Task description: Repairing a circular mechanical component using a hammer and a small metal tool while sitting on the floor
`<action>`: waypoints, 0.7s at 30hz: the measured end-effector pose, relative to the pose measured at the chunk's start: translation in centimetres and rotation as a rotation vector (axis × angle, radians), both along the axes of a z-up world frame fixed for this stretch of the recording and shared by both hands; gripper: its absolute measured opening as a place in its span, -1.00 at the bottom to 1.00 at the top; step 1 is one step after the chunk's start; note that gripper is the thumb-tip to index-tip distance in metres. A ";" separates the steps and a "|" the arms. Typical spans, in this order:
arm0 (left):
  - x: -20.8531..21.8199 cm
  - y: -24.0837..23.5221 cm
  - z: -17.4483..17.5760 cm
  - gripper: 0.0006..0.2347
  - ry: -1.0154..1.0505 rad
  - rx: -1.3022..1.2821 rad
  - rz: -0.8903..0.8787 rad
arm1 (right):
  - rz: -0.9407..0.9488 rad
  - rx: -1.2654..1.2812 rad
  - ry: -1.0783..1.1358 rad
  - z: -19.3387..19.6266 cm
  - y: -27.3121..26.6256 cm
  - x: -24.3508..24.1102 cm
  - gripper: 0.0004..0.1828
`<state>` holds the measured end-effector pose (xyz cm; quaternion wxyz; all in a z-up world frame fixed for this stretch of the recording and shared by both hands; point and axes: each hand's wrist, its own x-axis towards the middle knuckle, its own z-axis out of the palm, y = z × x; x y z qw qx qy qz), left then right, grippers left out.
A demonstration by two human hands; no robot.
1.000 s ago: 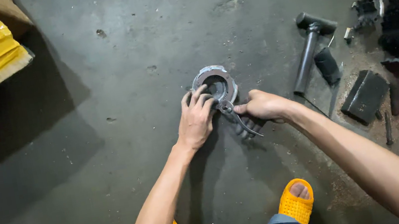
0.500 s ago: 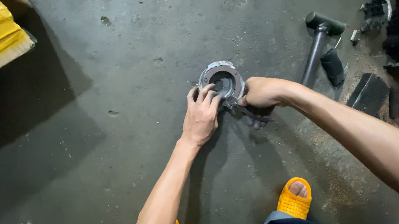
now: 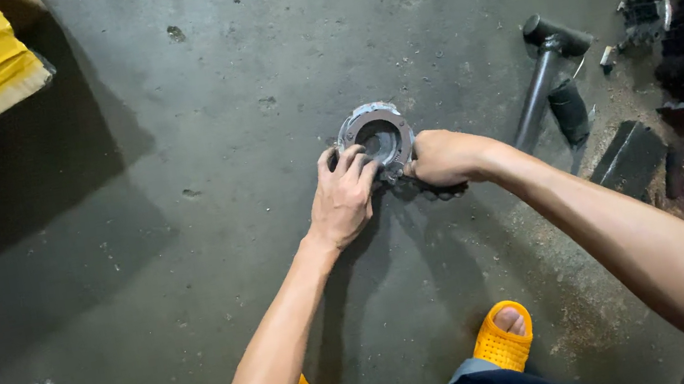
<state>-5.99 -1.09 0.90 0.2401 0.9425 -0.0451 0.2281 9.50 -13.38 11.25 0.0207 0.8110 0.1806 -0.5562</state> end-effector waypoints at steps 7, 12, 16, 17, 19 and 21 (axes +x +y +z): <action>-0.5 0.1 -0.4 -0.87 0.010 -0.054 -0.020 | -0.170 0.049 0.095 0.5 0.0 0.2 -0.59; -0.7 0.1 -0.3 -0.86 0.013 -0.090 -0.002 | -0.075 0.098 -0.004 0.4 -1.0 -0.8 -0.59; -0.6 0.0 -1.1 -0.90 -0.006 -0.087 0.005 | -0.063 0.080 -0.040 1.7 -0.3 -1.7 -0.55; -0.5 -0.1 -1.0 -0.89 -0.009 -0.097 0.006 | -0.065 0.069 -0.041 1.6 -0.2 -1.7 -0.54; -0.5 -0.1 -0.7 -0.87 -0.012 -0.108 0.006 | -0.070 0.056 -0.042 2.0 -0.1 -1.7 -0.53; -0.5 0.1 -0.3 -0.88 -0.019 -0.090 0.010 | -0.150 0.070 -0.017 2.8 0.1 -1.8 -0.60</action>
